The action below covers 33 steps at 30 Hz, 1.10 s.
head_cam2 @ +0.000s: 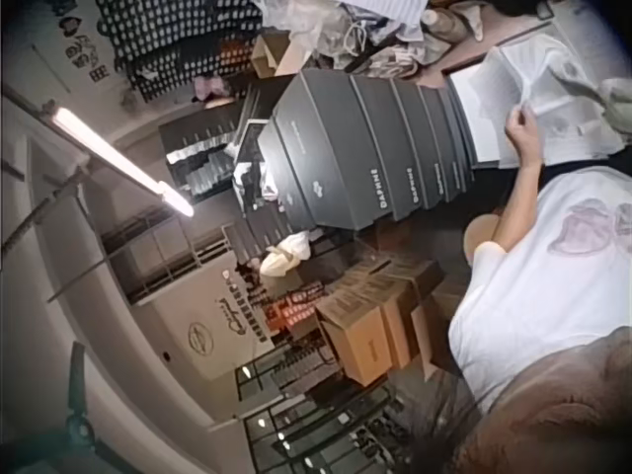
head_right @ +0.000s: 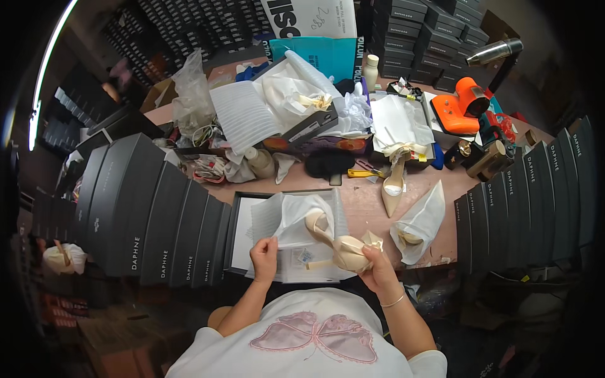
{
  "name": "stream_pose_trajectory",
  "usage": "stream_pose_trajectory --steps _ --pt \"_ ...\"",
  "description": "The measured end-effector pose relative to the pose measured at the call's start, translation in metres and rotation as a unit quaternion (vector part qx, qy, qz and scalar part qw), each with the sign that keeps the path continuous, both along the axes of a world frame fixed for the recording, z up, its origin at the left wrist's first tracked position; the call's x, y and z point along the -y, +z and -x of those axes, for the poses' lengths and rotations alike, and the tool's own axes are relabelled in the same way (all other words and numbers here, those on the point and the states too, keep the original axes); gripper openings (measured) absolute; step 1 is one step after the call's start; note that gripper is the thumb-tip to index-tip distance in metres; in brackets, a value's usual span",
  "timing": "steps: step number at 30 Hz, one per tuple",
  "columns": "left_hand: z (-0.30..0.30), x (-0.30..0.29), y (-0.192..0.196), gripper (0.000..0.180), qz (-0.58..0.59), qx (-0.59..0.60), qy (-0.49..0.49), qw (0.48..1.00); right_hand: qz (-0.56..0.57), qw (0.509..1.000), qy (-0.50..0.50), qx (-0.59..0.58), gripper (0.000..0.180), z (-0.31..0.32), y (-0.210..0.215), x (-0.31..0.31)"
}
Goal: Packing pairs of high-heeled shoes into boxes with protective tissue paper and foam.
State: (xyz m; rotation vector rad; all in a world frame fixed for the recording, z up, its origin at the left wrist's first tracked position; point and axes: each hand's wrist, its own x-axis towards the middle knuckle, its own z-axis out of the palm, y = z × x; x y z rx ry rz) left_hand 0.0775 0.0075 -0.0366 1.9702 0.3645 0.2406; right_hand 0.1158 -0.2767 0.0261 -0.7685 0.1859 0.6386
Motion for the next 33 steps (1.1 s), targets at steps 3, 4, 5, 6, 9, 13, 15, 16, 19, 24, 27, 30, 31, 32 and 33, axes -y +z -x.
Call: stream_pose_trajectory --steps 3,4,5,6,9,13,15,16,19,24,27,30,31,32,33 --pt "0.007 -0.001 0.016 0.011 -0.189 0.025 0.041 0.981 0.005 0.998 0.021 -0.055 0.054 0.007 -0.008 -0.009" --pt "-0.001 0.003 0.032 0.011 -0.305 0.111 0.054 0.944 -0.023 0.996 0.023 -0.087 0.054 0.01 -0.008 -0.01" --pt "-0.01 0.002 0.033 0.012 -0.332 0.139 0.029 0.932 -0.058 0.993 0.021 -0.1 0.055 0.012 -0.011 -0.009" --pt "-0.018 0.001 0.035 0.012 -0.359 0.166 0.006 0.918 -0.092 0.989 0.02 -0.114 0.057 0.012 -0.013 -0.008" --pt "-0.038 -0.001 0.032 0.014 -0.194 0.098 -0.115 0.969 -0.194 0.971 0.006 -0.137 0.06 0.014 -0.02 -0.008" --pt "-0.061 0.007 0.072 0.013 -0.098 0.075 -0.181 0.976 -0.272 0.947 -0.033 -0.168 0.06 0.013 -0.025 -0.003" --pt "-0.063 0.017 0.089 0.012 -0.146 0.104 -0.192 0.965 -0.306 0.936 -0.045 -0.165 0.061 0.017 -0.029 0.0" --pt "-0.063 0.022 0.094 0.012 -0.138 0.115 -0.201 0.963 -0.321 0.933 -0.046 -0.154 0.062 0.018 -0.027 0.0" --pt "-0.059 0.042 0.115 0.011 -0.078 0.132 -0.218 0.964 -0.297 0.942 -0.073 -0.137 0.063 0.021 -0.023 0.003" --pt "-0.037 0.083 0.136 0.016 -0.063 0.242 -0.288 0.924 -0.132 0.968 -0.212 -0.002 0.047 0.035 0.018 -0.044" --pt "-0.032 0.096 0.127 0.021 -0.087 0.315 -0.298 0.897 0.324 0.909 -0.132 0.224 0.034 0.046 -0.016 -0.047" --pt "-0.024 0.094 0.112 0.021 -0.077 0.328 -0.318 0.886 -0.025 0.978 -0.191 0.075 0.038 0.008 -0.005 -0.027" --pt "-0.022 0.092 0.104 0.021 -0.068 0.327 -0.331 0.883 -0.15 0.951 -0.267 -0.045 0.04 -0.004 0.019 -0.016" --pt "-0.021 0.093 0.099 0.02 -0.039 0.291 -0.304 0.907 -0.181 0.939 -0.291 -0.036 0.041 0.0 0.019 -0.019" --pt "-0.021 0.095 0.1 0.02 -0.001 0.277 -0.281 0.919 -0.211 0.924 -0.318 -0.023 0.042 0.004 0.02 -0.019"
